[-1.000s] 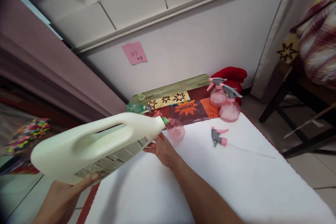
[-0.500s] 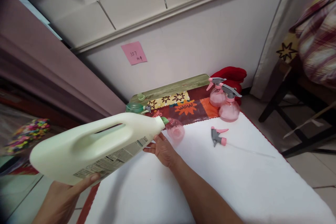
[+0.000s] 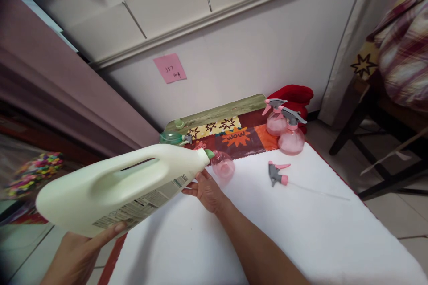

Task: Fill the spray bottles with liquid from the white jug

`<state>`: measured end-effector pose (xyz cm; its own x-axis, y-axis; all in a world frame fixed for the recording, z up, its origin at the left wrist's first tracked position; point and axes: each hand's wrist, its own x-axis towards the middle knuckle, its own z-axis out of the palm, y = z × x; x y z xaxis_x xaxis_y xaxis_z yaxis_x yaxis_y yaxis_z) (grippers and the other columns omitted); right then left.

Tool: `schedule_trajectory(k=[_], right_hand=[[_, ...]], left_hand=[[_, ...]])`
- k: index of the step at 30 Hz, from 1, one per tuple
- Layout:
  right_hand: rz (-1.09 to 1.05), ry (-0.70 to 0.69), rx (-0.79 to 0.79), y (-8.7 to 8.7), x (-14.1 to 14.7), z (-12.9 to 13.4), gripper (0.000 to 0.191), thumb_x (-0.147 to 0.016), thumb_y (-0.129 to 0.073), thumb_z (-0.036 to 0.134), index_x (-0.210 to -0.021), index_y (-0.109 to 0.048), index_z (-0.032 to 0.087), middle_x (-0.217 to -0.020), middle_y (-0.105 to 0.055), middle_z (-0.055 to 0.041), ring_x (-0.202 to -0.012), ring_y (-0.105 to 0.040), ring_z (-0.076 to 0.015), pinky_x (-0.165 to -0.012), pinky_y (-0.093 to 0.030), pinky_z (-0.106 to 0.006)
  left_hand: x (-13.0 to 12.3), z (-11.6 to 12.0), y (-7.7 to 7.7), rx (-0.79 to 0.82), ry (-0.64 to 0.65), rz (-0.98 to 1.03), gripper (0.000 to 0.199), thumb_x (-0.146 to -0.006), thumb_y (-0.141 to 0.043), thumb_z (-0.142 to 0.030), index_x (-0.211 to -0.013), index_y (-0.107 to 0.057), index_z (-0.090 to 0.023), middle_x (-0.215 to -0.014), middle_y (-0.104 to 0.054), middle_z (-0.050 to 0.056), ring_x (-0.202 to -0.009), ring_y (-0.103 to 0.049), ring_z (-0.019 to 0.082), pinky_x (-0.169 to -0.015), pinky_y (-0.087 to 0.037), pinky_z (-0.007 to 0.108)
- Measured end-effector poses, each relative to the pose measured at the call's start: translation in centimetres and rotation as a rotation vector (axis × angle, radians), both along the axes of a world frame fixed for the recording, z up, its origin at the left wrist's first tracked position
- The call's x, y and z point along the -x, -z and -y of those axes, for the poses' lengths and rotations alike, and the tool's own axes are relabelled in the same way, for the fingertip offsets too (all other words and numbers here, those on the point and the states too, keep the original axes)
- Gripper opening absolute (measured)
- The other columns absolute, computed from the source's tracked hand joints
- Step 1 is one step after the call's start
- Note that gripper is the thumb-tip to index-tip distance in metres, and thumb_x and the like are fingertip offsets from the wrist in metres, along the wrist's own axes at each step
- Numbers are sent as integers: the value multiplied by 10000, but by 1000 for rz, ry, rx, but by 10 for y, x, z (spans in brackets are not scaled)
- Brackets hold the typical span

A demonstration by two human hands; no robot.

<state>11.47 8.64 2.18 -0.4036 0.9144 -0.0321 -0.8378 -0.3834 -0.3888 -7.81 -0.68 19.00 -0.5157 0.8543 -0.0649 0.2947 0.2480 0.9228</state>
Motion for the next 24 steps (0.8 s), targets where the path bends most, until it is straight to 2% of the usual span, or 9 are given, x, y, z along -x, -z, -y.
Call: schedule_trajectory(k=[3,8,16,24], right_hand=[[-4,3,-9,1,0,0,587,-683,-871,596,-1105,-616,277,-1067,-765,-17,-904,-758,-223,-800,-604,-375],[4,2,-13,1,0,0,580,-699,-859,595,-1115,-617,271,-1088,-758,-30,-914,-753,-224,-805,-599,-380],[3,-5,2,1,0,-1,596,-680,-871,595,-1111,-615,273,-1099,-747,-21,-885,-751,-210,-792,-605,-373],[-17,-12,10,2,-1,-1,573,-683,-880,563,-1100,-621,267,-1080,-746,-21,-894,-744,-216,-800,-603,-381]], left_hand=[[-4,1,-2,-15,15,9,752,-329,-957,-290,-1056,-787,-199,-939,-818,72,-1078,-719,390,-996,-568,449],[-5,1,-4,-21,-36,24,763,-326,-963,-321,-1058,-789,-195,-909,-818,74,-1082,-715,403,-990,-572,469],[-7,0,-6,16,-4,8,728,-339,-961,-339,-1031,-792,-186,-919,-817,78,-1068,-720,395,-978,-581,460],[-9,-1,-8,-12,-36,-9,718,-307,-961,-324,-990,-795,-179,-820,-807,69,-1054,-716,401,-957,-592,459]])
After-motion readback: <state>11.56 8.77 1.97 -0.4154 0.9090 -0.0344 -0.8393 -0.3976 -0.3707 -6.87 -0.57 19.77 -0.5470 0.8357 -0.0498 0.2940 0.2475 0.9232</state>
